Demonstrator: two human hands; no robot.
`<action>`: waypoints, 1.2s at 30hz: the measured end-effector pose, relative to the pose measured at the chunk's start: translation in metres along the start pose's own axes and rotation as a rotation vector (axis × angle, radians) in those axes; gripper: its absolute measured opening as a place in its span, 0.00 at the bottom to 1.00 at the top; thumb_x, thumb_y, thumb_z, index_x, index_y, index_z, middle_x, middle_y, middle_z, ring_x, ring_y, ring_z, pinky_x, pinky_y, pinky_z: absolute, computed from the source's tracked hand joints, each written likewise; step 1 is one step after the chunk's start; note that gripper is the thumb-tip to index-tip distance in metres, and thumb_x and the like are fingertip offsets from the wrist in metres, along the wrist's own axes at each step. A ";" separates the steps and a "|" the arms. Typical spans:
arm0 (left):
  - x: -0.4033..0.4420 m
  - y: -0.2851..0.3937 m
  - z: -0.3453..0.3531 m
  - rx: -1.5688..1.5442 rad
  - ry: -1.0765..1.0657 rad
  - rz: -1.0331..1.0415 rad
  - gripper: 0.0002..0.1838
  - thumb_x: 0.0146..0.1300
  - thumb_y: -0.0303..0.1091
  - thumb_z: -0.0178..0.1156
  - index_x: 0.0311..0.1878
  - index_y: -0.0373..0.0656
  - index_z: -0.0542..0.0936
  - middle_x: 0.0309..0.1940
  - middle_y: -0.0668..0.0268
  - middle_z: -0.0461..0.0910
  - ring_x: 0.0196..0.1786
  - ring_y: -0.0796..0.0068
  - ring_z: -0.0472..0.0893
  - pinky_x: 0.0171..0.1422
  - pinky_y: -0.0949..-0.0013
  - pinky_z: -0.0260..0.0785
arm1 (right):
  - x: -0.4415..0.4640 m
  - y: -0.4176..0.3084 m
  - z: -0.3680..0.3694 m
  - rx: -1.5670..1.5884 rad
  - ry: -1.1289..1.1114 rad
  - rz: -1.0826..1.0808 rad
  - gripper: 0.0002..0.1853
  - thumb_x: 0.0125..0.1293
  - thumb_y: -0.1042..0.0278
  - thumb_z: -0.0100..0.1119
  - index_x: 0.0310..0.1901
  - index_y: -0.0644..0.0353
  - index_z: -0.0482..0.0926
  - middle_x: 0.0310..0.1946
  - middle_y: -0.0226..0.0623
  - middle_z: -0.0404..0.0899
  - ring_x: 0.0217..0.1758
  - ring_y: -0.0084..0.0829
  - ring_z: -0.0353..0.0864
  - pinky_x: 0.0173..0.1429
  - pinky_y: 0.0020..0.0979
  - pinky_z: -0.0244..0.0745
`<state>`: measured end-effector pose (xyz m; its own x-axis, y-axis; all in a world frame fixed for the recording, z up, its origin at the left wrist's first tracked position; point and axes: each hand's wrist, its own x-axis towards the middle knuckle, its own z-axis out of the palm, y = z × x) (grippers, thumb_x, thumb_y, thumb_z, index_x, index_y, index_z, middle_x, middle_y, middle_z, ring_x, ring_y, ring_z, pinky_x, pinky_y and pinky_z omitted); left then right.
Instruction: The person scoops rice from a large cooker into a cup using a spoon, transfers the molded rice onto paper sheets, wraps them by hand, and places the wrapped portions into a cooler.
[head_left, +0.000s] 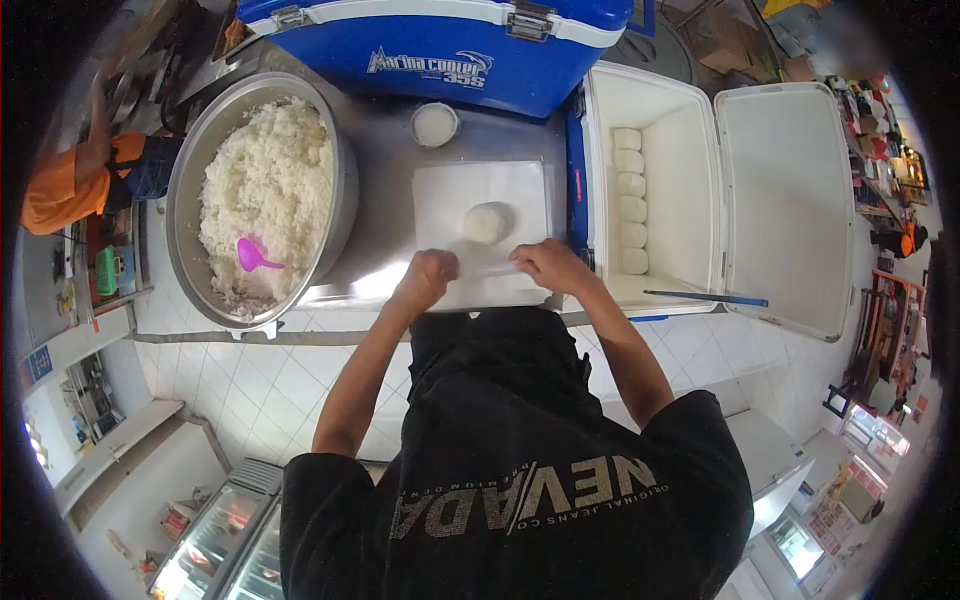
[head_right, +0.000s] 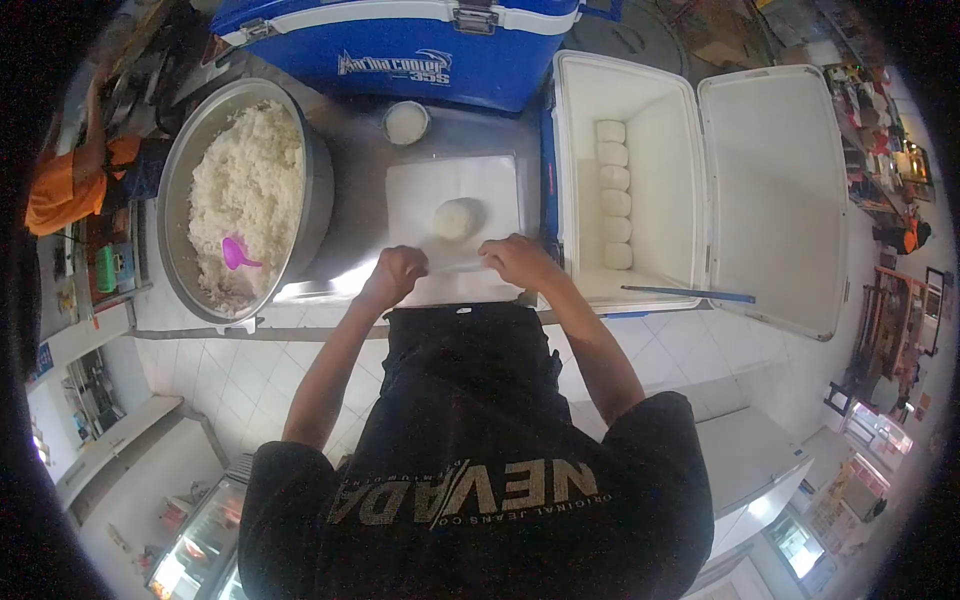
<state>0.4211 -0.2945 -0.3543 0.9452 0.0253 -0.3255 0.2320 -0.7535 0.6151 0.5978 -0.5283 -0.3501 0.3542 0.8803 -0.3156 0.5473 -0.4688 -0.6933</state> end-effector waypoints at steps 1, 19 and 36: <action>0.001 0.007 -0.005 -0.011 0.035 -0.030 0.16 0.59 0.33 0.68 0.47 0.36 0.82 0.51 0.51 0.83 0.53 0.50 0.82 0.62 0.56 0.74 | 0.002 0.009 0.001 0.014 -0.040 0.019 0.19 0.55 0.52 0.74 0.42 0.55 0.85 0.40 0.42 0.87 0.43 0.48 0.85 0.54 0.47 0.75; 0.069 -0.065 -0.018 -0.359 0.046 -0.262 0.24 0.62 0.32 0.68 0.60 0.43 0.73 0.44 0.53 0.82 0.49 0.61 0.83 0.53 0.57 0.76 | 0.084 0.035 -0.032 0.022 0.081 0.183 0.11 0.62 0.59 0.70 0.39 0.58 0.87 0.36 0.42 0.88 0.43 0.41 0.88 0.52 0.39 0.79; 0.012 0.068 0.016 0.386 0.187 0.139 0.39 0.63 0.56 0.61 0.62 0.26 0.73 0.66 0.47 0.68 0.70 0.50 0.65 0.71 0.53 0.62 | 0.120 0.025 -0.035 -0.248 0.269 -0.140 0.07 0.52 0.60 0.72 0.29 0.51 0.86 0.57 0.32 0.78 0.67 0.38 0.70 0.69 0.43 0.62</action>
<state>0.4448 -0.3556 -0.3282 0.9948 -0.0019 -0.1020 0.0310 -0.9471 0.3195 0.6803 -0.4363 -0.3826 0.4311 0.9020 -0.0247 0.7594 -0.3774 -0.5300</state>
